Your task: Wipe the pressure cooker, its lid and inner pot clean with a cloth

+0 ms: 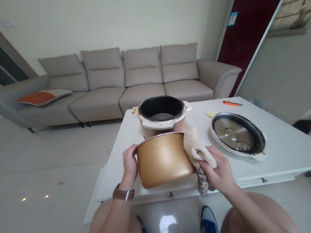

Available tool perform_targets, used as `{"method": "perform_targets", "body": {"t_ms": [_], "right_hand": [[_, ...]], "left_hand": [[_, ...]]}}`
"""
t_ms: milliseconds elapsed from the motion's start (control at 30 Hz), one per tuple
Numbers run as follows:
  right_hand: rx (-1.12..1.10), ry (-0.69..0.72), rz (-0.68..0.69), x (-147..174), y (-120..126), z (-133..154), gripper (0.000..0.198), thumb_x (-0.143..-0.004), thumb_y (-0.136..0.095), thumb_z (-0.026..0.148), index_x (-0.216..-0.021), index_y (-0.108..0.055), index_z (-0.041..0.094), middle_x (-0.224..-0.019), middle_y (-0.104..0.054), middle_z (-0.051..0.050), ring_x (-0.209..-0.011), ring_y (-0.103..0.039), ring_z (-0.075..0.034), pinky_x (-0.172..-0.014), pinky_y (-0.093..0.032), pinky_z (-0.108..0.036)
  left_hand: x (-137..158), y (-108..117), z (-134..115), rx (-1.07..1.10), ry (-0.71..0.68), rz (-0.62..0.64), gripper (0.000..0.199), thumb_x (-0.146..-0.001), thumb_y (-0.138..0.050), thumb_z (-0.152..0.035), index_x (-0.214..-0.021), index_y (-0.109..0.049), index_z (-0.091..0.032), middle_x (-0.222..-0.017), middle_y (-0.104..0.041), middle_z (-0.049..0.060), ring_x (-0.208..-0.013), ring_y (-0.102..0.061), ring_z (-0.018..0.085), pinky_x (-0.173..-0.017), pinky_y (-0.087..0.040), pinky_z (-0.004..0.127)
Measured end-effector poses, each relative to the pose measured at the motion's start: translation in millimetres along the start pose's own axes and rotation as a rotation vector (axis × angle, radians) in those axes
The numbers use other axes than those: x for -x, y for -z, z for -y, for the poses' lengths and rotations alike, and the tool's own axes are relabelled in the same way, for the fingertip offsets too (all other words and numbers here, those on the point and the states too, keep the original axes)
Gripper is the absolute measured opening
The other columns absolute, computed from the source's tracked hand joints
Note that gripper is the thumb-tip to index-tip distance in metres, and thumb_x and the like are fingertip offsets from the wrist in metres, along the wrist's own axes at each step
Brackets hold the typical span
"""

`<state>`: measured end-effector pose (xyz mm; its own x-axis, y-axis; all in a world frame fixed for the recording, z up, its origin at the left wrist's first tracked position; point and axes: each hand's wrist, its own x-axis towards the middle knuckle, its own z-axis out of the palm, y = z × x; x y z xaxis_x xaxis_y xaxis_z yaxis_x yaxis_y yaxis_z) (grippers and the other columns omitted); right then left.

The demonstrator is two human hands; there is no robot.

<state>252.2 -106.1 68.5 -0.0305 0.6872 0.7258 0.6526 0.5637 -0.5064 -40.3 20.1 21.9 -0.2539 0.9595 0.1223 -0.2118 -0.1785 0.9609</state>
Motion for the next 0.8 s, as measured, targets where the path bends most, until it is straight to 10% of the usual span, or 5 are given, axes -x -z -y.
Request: {"method": "perform_targets", "body": {"t_ms": [800], "right_hand": [[0.006, -0.033, 0.007, 0.0, -2.0, 3.8, 0.015, -0.094, -0.057, 0.017, -0.094, -0.072, 0.020, -0.096, -0.072, -0.005, -0.089, -0.066, -0.021, -0.078, -0.051, -0.032]], "left_hand": [[2.4, -6.3, -1.4, 0.287, 0.242, 0.014, 0.025, -0.067, -0.070, -0.042, -0.065, -0.055, -0.021, -0.065, -0.058, -0.003, -0.064, -0.051, 0.015, -0.066, -0.043, 0.030]]}}
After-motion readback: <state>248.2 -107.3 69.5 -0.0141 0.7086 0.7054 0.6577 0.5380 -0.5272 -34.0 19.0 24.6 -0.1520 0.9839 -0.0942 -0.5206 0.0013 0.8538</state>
